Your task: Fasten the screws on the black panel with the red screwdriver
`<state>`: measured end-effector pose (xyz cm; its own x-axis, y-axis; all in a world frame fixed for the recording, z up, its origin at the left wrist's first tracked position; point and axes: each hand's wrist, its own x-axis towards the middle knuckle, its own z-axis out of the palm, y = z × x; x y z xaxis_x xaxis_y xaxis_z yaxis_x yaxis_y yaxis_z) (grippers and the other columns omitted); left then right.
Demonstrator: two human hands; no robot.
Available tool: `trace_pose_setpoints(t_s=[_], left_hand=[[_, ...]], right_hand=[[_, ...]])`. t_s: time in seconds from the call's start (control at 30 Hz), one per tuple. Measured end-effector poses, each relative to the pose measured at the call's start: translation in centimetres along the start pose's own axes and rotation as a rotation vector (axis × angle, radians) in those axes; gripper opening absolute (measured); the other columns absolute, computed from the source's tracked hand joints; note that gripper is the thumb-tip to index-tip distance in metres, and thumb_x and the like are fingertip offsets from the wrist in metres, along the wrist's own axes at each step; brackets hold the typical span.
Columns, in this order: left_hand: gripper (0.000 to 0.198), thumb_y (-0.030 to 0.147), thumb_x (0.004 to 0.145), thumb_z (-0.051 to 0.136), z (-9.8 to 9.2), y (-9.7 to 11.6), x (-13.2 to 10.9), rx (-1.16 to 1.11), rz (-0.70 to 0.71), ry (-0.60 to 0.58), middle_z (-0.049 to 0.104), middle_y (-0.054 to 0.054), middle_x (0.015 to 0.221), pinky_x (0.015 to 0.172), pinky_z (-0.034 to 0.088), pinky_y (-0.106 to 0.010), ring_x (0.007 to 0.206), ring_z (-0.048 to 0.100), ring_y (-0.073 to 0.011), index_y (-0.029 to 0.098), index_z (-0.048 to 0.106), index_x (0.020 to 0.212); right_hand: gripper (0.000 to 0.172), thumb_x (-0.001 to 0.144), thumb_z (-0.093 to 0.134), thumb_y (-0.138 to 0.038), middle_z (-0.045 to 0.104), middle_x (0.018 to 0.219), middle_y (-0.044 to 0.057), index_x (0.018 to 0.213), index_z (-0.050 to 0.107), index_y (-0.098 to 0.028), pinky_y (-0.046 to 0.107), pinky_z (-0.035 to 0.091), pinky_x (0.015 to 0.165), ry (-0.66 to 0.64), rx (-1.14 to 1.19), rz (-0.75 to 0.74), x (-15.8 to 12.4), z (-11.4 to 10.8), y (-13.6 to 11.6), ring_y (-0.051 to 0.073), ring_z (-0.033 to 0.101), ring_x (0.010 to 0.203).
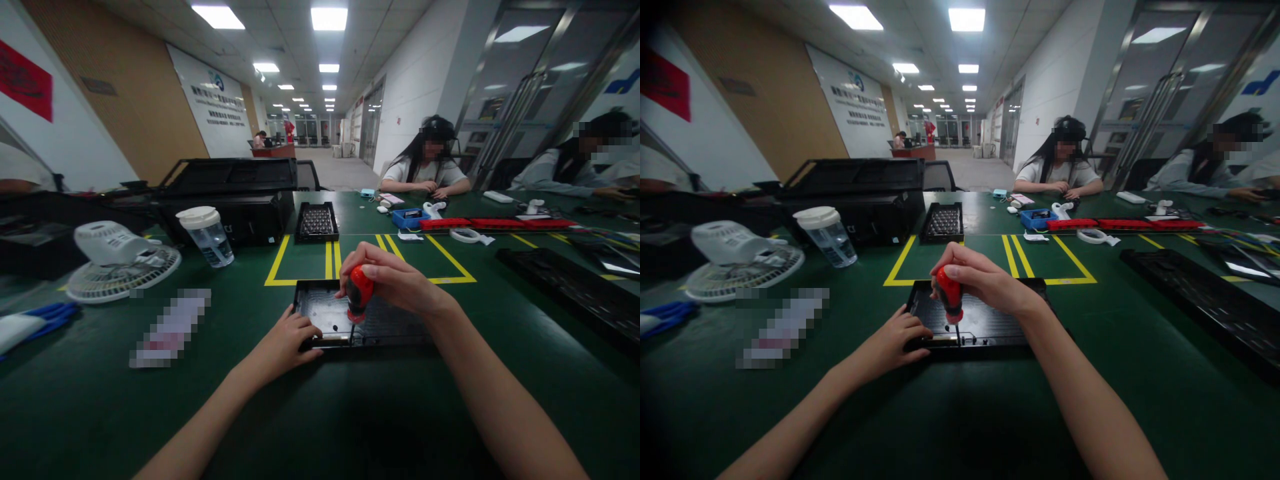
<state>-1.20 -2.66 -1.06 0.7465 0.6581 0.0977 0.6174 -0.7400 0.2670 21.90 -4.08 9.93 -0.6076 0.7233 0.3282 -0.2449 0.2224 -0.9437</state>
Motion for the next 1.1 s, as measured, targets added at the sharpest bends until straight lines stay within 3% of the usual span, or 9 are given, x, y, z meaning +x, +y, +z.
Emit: trace_pose_setpoints(t_s=[0.43, 0.67, 1.1], left_hand=[[0.024, 0.038, 0.079, 0.055, -0.01, 0.02, -0.01, 0.013, 0.003, 0.002, 0.061, -0.002, 0.093, 0.104, 0.019, -0.054, 0.095, 0.054, -0.0204, 0.025, 0.061, 0.098], [0.025, 0.038, 0.079, 0.055, -0.15, 0.1, -0.03, 0.007, 0.003, -0.003, 0.061, -0.002, 0.093, 0.104, 0.019, -0.054, 0.094, 0.054, -0.0203, 0.025, 0.061, 0.099], [0.025, 0.037, 0.079, 0.055, -0.14, 0.1, 0.04, 0.013, -0.003, -0.016, 0.061, -0.002, 0.095, 0.104, 0.018, -0.054, 0.095, 0.054, -0.0198, 0.026, 0.06, 0.1]], right_hand=[[0.014, 0.085, 0.05, -0.027, 0.055, 0.086, 0.005, 0.088, 0.05, -0.014, 0.029, 0.047, 0.067, 0.074, -0.175, -0.061, 0.03, -0.22, -0.03, 0.013, 0.055, 0.071], [0.011, 0.085, 0.049, -0.026, 0.056, 0.076, 0.002, 0.085, 0.048, -0.015, 0.027, 0.046, 0.063, 0.063, -0.174, -0.076, 0.0, -0.14, -0.22, 0.012, 0.055, 0.066], [0.017, 0.084, 0.051, -0.029, 0.051, 0.071, 0.0, 0.074, 0.044, -0.017, 0.023, 0.037, 0.057, 0.16, -0.381, -0.114, 0.1, -0.08, -0.77, 0.011, 0.05, 0.066]])
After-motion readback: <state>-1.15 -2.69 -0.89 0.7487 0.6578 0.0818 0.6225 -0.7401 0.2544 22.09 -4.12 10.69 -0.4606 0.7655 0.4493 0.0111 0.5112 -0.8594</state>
